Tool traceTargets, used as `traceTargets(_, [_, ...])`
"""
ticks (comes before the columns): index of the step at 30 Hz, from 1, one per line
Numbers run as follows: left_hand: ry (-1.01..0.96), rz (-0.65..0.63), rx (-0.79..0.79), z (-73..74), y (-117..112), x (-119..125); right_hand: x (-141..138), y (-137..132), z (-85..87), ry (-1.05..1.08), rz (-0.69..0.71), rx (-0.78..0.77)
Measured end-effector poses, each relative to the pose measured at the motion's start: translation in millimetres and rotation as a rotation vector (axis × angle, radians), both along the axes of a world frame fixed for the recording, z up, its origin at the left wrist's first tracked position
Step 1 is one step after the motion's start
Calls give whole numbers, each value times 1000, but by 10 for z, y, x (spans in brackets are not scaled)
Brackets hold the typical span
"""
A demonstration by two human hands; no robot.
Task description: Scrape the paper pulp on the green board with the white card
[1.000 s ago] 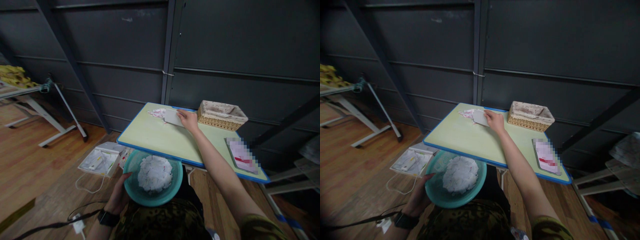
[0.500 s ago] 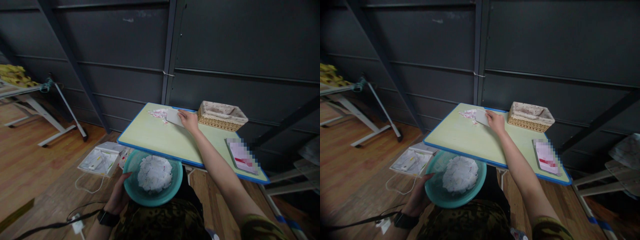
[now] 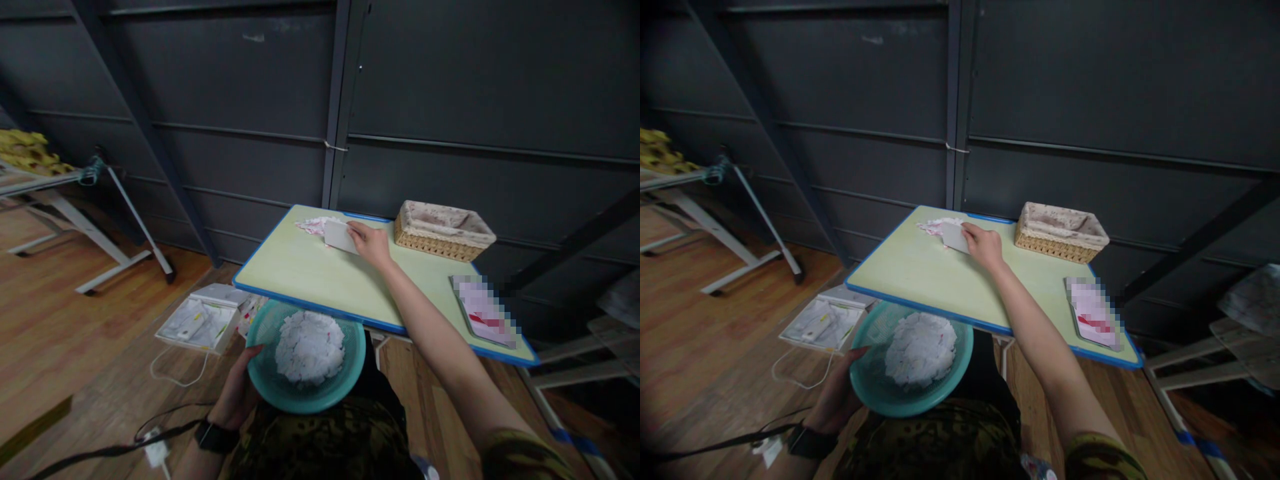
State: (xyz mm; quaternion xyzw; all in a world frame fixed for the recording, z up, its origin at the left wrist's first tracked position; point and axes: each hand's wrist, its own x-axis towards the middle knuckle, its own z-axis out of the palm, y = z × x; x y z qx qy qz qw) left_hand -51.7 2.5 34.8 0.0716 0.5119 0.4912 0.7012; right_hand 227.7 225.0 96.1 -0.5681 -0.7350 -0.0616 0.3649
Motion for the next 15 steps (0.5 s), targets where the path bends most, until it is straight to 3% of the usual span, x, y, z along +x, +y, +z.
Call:
traceTargets(13, [-11, -10, -1, -61, 11, -31, -103, -41, -5, 64, 143, -32])
traceTargets(15, [-4, -11, -1, -50, 11, -24, -85, -27, -1, 81, 103, -14])
